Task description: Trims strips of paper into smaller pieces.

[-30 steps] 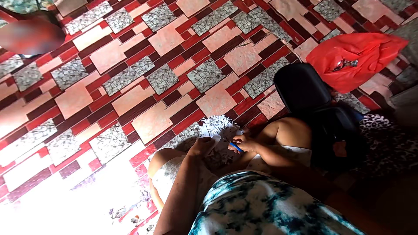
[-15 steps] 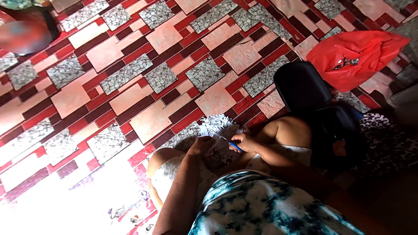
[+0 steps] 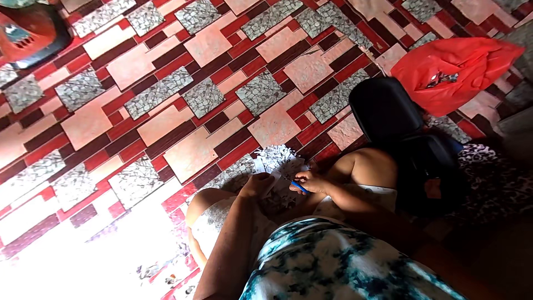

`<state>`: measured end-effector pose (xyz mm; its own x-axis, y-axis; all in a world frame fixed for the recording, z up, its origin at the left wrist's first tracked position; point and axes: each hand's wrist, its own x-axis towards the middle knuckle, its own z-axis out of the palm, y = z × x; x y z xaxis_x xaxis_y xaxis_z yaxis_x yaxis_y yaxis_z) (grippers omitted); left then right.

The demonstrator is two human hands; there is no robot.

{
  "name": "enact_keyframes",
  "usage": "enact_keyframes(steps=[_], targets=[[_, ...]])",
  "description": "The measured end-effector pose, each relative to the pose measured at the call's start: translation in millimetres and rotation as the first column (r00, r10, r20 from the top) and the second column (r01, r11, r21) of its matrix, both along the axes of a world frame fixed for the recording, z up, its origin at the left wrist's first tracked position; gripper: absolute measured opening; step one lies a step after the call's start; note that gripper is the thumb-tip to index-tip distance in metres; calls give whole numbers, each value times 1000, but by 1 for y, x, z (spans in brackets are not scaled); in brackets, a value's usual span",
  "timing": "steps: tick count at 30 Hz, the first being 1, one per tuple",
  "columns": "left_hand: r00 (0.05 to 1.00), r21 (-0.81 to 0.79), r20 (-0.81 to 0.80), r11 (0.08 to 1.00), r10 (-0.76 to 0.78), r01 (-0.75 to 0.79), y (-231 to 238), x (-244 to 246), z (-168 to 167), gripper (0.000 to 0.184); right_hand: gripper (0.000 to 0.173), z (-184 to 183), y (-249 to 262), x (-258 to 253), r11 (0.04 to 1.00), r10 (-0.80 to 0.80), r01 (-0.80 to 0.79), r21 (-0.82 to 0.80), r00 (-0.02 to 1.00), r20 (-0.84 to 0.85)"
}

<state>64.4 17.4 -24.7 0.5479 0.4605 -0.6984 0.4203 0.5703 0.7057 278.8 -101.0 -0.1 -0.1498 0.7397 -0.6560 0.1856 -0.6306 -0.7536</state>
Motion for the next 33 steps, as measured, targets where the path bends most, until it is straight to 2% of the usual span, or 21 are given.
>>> enact_keyframes(steps=[6, 14, 22, 27, 33], targets=[[999, 49, -12, 998, -35, 35, 1, -1, -2, 13, 30, -6, -2, 0, 998, -10, 8, 69, 1000, 27], [999, 26, -30, 999, 19, -18, 0, 1, 2, 11, 31, 3, 1, 0, 1000, 8, -8, -30, 1000, 7], [999, 17, -31, 1000, 15, -15, -1, 3, 3, 10, 35, 0, -1, -1, 1000, 25, -25, 17, 1000, -11], [1000, 31, -23, 1000, -1, 1, -1, 2, 0, 11, 29, -4, -1, -1, 999, -13, 14, 43, 999, -30], [1000, 29, -24, 1000, 0, 1, 0, 2, 1, 11, 30, -2, -1, 0, 999, 13, -14, 49, 1000, 15]])
